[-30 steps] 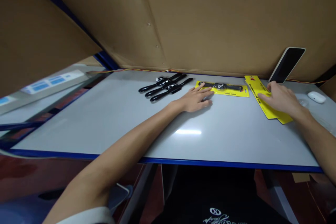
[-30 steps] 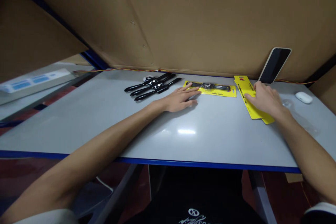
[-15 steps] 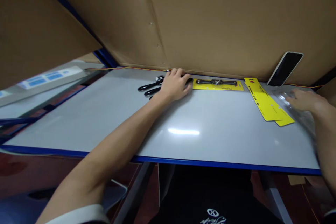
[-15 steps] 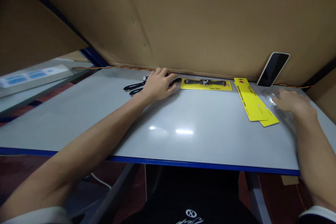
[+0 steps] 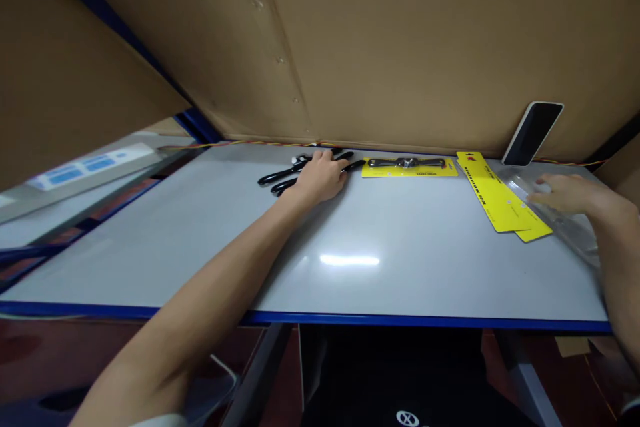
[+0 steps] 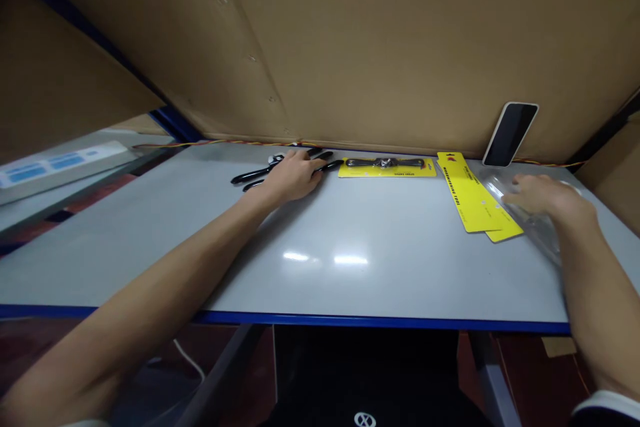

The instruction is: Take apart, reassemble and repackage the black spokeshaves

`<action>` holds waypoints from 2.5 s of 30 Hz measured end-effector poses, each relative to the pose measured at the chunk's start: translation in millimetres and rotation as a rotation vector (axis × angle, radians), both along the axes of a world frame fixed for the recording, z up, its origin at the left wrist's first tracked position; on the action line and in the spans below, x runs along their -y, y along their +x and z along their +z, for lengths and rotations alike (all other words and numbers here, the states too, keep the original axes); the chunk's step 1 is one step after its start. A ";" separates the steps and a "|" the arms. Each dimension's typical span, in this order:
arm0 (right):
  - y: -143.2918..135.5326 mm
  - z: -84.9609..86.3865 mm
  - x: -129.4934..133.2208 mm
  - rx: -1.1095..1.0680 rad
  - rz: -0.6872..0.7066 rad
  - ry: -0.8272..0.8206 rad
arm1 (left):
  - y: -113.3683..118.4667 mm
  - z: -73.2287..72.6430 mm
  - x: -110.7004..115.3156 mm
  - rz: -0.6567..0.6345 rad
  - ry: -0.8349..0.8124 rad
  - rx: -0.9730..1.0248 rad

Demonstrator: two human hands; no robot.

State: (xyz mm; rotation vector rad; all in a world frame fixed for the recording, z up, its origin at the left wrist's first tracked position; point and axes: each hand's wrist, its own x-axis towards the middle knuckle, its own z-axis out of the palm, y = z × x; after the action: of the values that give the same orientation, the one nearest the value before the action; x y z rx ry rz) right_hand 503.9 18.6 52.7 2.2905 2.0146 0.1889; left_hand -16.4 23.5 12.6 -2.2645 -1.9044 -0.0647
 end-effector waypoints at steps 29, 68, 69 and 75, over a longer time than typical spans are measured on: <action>-148.9 -8.7 77.4 -0.314 0.854 0.458 | 48.7 2.5 46.1 -0.693 -0.073 0.227; -130.3 8.1 61.4 -0.074 0.551 0.455 | 60.3 -4.8 38.0 -0.750 -0.143 0.401; -130.3 5.0 59.1 -0.039 0.538 0.418 | 60.4 -5.1 37.9 -0.749 -0.133 0.386; -129.8 -12.7 49.2 -0.116 0.690 0.247 | 62.3 -4.5 42.3 -0.754 -0.085 0.289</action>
State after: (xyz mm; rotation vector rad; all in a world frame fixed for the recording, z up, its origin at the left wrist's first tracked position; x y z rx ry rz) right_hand 374.1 -30.6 40.0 1.6368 2.9108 0.3678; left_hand 45.9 -18.8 8.1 -3.0293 -1.0456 -0.4335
